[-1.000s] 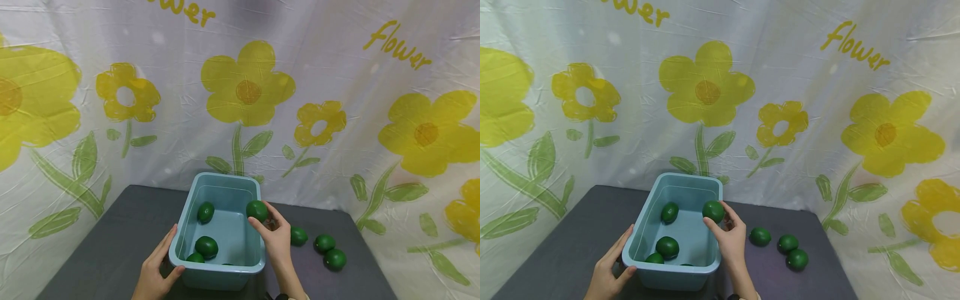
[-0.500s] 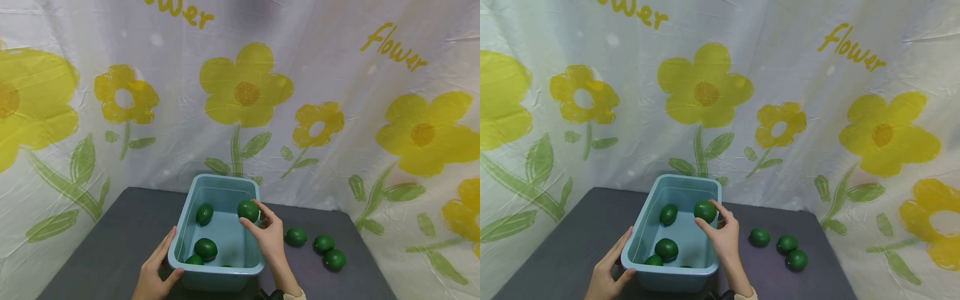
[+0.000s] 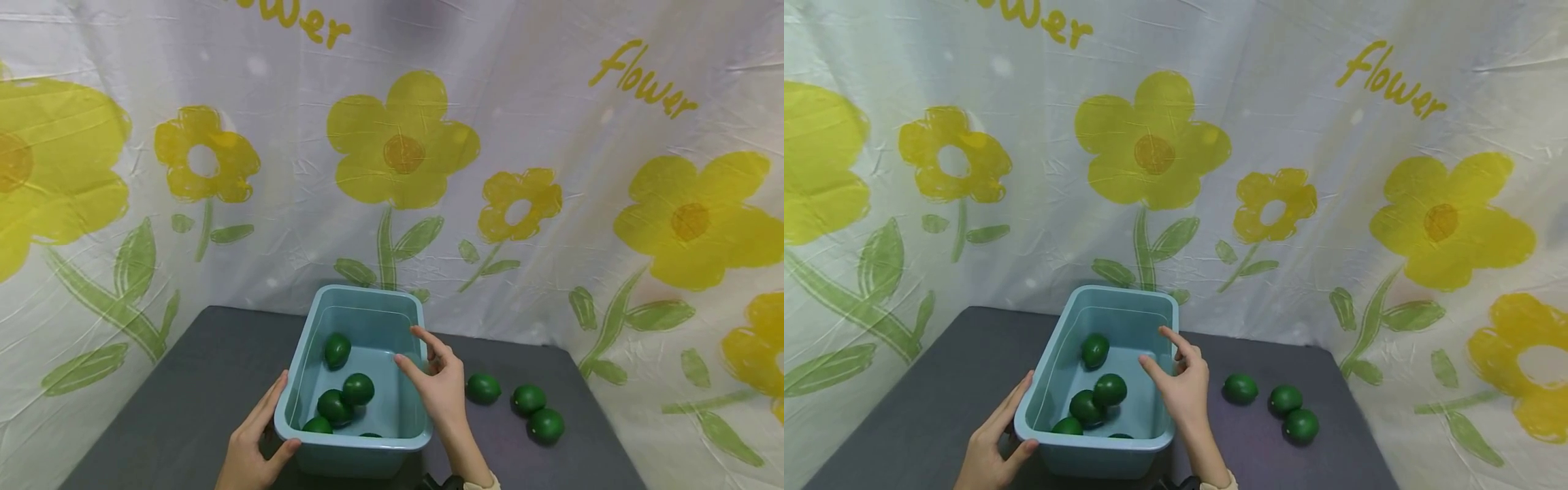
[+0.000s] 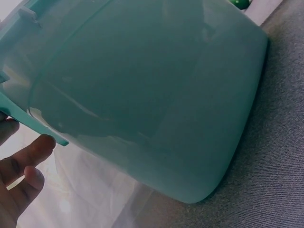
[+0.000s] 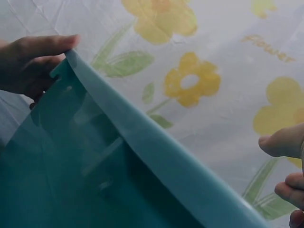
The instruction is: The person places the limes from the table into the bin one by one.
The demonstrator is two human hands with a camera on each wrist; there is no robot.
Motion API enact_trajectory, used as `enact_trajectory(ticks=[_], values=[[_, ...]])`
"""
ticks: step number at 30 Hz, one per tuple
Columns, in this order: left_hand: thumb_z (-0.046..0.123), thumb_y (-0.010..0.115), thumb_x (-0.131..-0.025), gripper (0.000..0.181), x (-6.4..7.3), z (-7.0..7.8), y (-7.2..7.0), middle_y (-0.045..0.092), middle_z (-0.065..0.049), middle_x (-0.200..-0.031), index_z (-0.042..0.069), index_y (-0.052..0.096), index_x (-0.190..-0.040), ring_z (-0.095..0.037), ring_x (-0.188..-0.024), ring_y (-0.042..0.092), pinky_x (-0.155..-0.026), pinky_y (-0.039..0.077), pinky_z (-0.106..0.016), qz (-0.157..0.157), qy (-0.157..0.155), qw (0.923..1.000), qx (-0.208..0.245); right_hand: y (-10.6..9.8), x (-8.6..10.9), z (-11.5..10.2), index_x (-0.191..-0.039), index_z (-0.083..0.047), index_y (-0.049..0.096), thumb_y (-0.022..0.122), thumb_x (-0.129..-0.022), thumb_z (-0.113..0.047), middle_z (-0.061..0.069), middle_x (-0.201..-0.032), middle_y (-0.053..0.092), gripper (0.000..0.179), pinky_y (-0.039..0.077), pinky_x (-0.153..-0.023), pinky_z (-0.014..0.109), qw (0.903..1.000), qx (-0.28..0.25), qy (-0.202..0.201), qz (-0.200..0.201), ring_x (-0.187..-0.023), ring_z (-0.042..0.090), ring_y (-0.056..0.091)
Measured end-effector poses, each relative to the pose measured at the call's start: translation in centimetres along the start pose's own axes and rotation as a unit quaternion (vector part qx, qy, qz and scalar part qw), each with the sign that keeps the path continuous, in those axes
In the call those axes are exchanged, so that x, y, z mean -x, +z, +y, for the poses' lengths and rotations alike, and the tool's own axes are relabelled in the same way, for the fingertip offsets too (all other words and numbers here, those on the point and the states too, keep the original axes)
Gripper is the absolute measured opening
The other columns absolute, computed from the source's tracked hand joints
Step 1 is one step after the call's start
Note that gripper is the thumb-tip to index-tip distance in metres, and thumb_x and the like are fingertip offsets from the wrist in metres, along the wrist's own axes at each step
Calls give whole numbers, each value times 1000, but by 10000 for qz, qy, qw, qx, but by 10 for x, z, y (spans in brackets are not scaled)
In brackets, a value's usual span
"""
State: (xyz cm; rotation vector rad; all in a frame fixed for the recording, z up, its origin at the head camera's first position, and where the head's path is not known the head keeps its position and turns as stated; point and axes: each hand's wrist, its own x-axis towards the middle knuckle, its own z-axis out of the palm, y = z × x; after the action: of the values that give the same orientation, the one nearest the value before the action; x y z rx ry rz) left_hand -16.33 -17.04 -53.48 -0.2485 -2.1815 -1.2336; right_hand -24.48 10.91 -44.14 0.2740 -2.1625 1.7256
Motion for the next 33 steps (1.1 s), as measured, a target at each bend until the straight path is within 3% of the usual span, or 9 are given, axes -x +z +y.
enact_trajectory(ticks=[12,21,33], values=[[15,87,-83,87,1,-1,1,53,0,-159,20,49,-161,-5,-77,50,-57,40,-24,51,127,9999,73,-6,4,1,-133,-19,76,91,-86,-16,13,-84,43,50,27,-55,23,9998,154,-5,127,-58,6,20],[15,87,-84,87,0,0,2,54,-5,-159,19,48,-162,-8,-65,43,-56,38,-23,83,103,9999,29,-14,8,7,-132,-19,76,89,-88,-17,17,-95,53,46,26,-52,23,9996,164,116,194,-53,6,17],[15,87,-84,87,0,-1,2,54,-5,-159,19,48,-162,-8,-65,44,-57,38,-22,99,149,9998,41,-34,12,19,-134,-14,75,88,-89,-12,5,-96,55,47,26,-53,21,9977,354,379,428,-53,5,20]])
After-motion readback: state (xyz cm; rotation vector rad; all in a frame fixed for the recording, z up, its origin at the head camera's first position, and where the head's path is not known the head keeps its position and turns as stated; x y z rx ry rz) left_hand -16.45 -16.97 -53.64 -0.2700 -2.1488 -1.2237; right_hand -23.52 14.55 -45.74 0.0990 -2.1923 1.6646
